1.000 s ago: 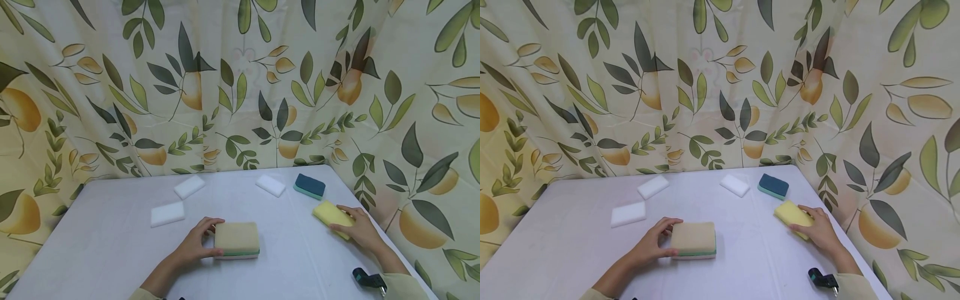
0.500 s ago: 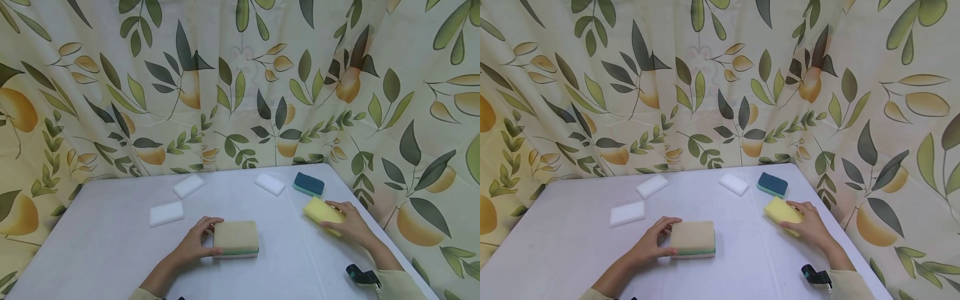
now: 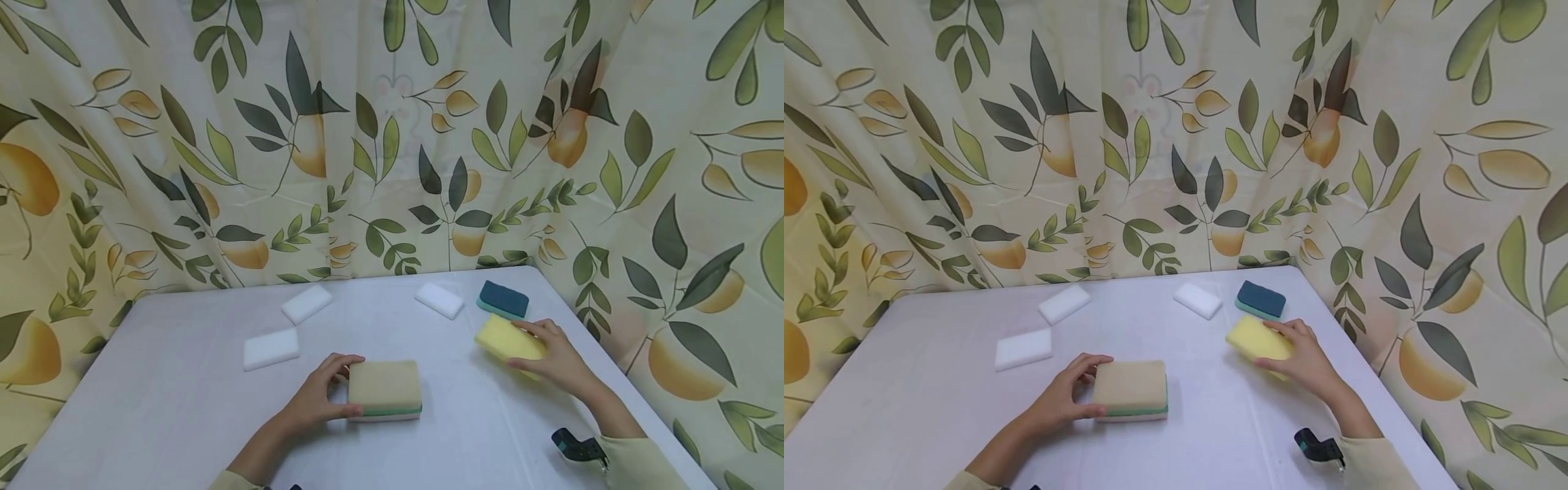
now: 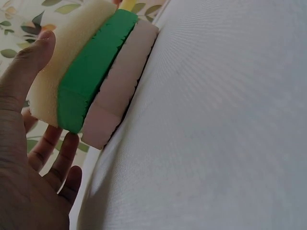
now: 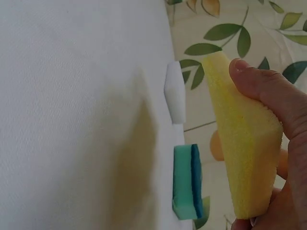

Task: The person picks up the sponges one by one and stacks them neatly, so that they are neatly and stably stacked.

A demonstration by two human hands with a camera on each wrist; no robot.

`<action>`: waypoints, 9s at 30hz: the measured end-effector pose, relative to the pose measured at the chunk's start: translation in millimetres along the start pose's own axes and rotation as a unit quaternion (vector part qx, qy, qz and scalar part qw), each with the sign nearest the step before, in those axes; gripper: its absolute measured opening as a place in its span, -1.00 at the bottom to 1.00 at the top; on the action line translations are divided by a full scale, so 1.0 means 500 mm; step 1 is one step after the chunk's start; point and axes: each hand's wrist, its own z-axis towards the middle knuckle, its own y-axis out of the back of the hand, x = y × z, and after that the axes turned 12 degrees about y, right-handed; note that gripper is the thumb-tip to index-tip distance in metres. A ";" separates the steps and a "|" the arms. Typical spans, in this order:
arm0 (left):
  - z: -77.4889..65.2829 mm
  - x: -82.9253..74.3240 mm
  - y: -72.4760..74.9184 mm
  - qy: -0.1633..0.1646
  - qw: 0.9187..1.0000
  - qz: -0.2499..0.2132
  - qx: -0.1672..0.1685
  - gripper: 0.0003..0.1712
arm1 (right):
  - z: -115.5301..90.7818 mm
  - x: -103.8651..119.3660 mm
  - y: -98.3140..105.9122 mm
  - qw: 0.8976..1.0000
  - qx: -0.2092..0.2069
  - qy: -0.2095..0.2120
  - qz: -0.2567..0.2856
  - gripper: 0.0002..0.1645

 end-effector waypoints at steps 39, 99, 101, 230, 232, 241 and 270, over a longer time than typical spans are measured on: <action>-0.004 -0.007 0.003 0.020 1.000 -0.012 0.011 -0.10 | 0.060 0.116 -0.047 0.996 0.025 0.069 0.056 -0.10; -0.001 0.001 0.001 0.006 1.000 -0.009 0.005 -0.10 | 0.092 0.246 -0.123 0.975 0.094 0.140 0.147 -0.05; -0.001 0.001 0.001 0.007 1.000 -0.008 0.005 -0.11 | 0.092 0.249 -0.123 0.974 0.096 0.141 0.148 -0.06; 0.017 -0.055 0.013 -0.047 0.997 0.038 -0.040 -0.14 | 0.098 0.291 -0.185 0.954 0.180 0.180 0.161 -0.12; 0.016 -0.056 0.012 -0.048 0.997 0.042 -0.041 -0.16 | 0.097 0.290 -0.184 0.954 0.180 0.180 0.160 -0.12; 0.008 -0.060 0.013 -0.035 0.997 0.046 -0.041 -0.18 | 0.088 0.283 -0.162 0.955 0.178 0.174 0.160 -0.12; 0.010 -0.049 0.010 -0.024 0.998 0.041 -0.043 -0.20 | 0.172 -0.040 0.043 0.998 0.019 0.055 -0.038 -0.29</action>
